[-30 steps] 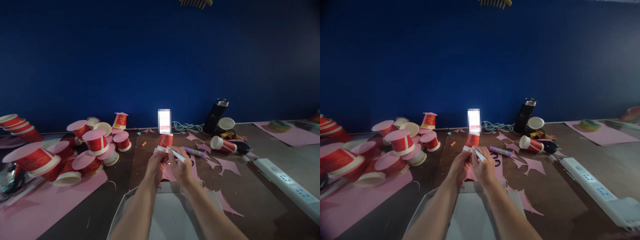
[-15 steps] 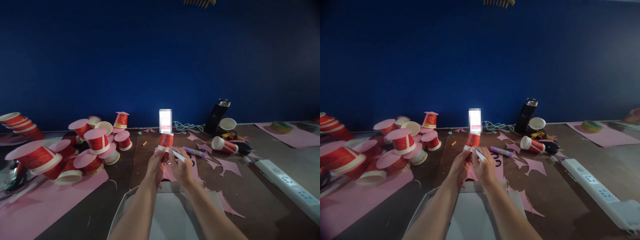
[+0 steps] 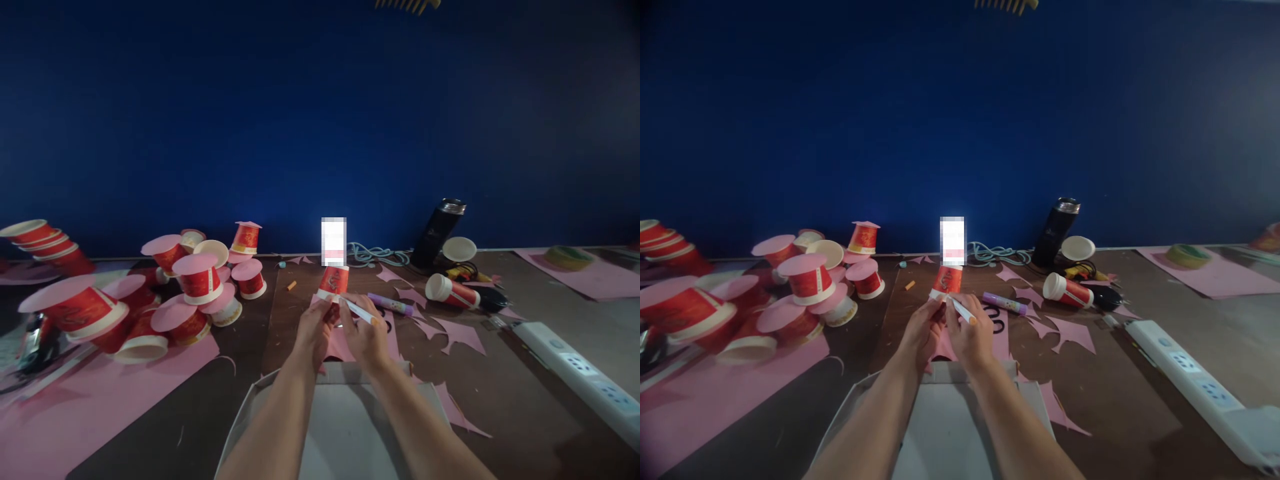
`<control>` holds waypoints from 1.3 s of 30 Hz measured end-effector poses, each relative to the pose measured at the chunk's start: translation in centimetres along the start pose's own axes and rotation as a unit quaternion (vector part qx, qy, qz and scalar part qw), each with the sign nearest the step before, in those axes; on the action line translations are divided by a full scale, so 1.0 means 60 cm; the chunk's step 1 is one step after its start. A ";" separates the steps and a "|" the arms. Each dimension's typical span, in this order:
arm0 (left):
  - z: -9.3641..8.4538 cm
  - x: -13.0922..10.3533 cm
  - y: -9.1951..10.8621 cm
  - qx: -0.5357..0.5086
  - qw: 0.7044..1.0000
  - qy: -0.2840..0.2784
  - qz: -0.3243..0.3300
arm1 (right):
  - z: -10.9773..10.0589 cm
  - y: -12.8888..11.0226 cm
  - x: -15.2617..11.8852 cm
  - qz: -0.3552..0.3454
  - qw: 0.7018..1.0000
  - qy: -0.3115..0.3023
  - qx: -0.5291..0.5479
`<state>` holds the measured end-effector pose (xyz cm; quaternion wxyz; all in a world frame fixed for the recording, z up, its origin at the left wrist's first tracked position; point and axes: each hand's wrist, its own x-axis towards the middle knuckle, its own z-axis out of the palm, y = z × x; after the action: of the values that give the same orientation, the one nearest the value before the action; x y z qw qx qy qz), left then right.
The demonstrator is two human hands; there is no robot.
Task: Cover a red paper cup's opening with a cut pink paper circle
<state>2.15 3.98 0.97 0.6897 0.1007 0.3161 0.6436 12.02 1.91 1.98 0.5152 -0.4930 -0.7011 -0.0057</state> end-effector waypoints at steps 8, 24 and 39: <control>-0.003 0.005 -0.002 0.004 1.000 0.006 0.000 | -0.001 -0.003 0.001 0.005 1.000 -0.003 -0.009; -0.005 0.008 -0.003 -0.019 1.000 0.003 0.005 | 0.004 -0.004 -0.001 0.039 0.999 -0.021 -0.018; 0.007 -0.015 0.013 -0.046 0.997 0.052 -0.038 | -0.004 -0.005 0.005 0.035 0.992 0.069 0.097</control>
<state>1.74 3.34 2.00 0.7007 0.0230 0.3247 0.6349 11.97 1.83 2.46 0.6079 -0.4630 -0.6434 0.0464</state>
